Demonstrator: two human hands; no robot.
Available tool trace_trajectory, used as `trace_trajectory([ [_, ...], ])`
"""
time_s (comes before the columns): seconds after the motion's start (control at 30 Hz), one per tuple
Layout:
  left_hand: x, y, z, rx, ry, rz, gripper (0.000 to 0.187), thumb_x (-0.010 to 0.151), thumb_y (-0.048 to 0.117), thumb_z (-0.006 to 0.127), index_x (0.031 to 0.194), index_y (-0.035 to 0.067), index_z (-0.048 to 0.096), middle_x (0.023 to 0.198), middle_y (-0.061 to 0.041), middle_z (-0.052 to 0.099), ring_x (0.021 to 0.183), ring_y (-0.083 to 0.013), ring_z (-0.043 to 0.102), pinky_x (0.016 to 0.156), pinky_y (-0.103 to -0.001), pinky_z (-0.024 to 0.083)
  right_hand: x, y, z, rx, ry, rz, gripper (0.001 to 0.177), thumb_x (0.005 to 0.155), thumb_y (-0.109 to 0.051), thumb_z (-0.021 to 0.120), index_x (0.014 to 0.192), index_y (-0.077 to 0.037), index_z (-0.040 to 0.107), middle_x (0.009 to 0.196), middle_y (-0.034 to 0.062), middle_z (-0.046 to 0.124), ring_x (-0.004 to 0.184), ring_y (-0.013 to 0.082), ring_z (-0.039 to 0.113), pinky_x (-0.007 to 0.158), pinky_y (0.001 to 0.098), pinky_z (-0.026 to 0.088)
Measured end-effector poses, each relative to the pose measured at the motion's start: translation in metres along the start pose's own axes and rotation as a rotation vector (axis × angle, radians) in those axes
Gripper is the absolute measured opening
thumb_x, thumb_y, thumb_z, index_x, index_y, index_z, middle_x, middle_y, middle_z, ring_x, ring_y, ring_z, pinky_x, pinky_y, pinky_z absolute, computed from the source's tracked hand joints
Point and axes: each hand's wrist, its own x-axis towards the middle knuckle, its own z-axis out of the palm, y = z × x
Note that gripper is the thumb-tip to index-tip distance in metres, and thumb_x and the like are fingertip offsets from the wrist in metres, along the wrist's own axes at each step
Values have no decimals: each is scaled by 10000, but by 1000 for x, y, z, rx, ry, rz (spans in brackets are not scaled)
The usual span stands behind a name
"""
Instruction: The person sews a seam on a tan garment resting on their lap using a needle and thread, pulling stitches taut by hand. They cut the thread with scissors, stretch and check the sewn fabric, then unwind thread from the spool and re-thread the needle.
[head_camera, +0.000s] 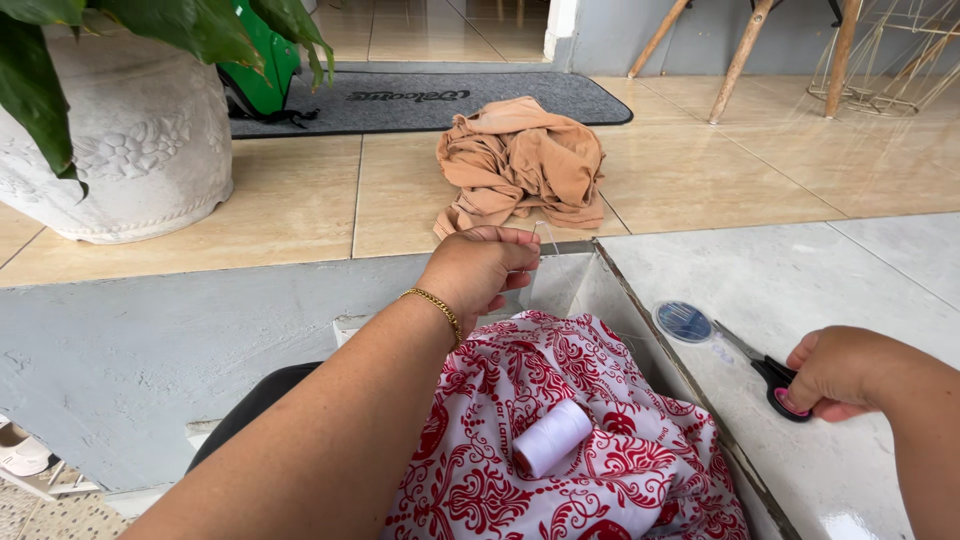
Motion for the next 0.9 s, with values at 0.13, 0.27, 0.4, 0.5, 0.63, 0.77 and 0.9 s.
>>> trace_trajectory([
  [0.13, 2, -1, -5, -4, 6, 20, 175, 844, 192, 719, 1012, 237, 730, 910, 95, 731, 785, -45, 644, 706, -281, 440, -14, -2, 2, -48, 22, 35, 383, 769, -85, 901, 1106, -81, 719, 873, 106, 747, 723, 203, 695, 643, 364, 629],
  [0.27, 1, 2, -17, -33, 39, 47, 140, 860, 227, 723, 1000, 231, 731, 914, 91, 718, 796, -50, 638, 724, -287, 452, -31, -15, 1, 267, -22, 64, 383, 828, -138, 812, 1182, -39, 704, 864, 101, 669, 733, 214, 632, 656, 390, 589],
  [0.4, -4, -2, -27, -43, 85, 51, 143, 858, 236, 730, 1000, 244, 749, 908, 98, 721, 809, -48, 633, 752, -282, 473, -64, -42, -15, 643, -156, -249, 495, 790, -188, 749, 1257, -70, 638, 924, 69, 762, 812, 188, 694, 667, 342, 535],
  [0.5, -5, -6, -33, -91, 80, 86, 135, 868, 276, 749, 988, 212, 742, 898, 88, 716, 817, -55, 635, 758, -289, 472, -96, -74, -8, 842, -405, -632, 572, 811, -279, 791, 1314, -68, 619, 1011, 50, 744, 840, 184, 688, 635, 318, 535],
  [0.63, -5, -20, -42, -131, 58, 121, 181, 852, 281, 762, 1014, 202, 757, 914, 79, 733, 833, -62, 646, 755, -292, 480, -131, -120, 28, 1010, -946, -809, 653, 790, -408, 849, 1282, -60, 599, 1002, 64, 675, 803, 204, 670, 626, 332, 579],
  [0.77, -1, -31, -51, -84, 60, 132, 216, 839, 276, 755, 1040, 199, 778, 926, 75, 750, 852, -59, 657, 760, -281, 474, -149, -162, 61, 939, -1089, -731, 694, 761, -518, 829, 1238, -66, 607, 974, 62, 670, 770, 194, 656, 611, 314, 569],
  [0.9, 6, -40, -56, -101, 79, 149, 221, 828, 250, 757, 1040, 192, 781, 903, 53, 752, 853, -65, 675, 740, -281, 471, -151, -183, 78, 892, -1213, -640, 675, 784, -530, 819, 1232, -61, 631, 917, 40, 658, 725, 166, 635, 536, 275, 509],
])
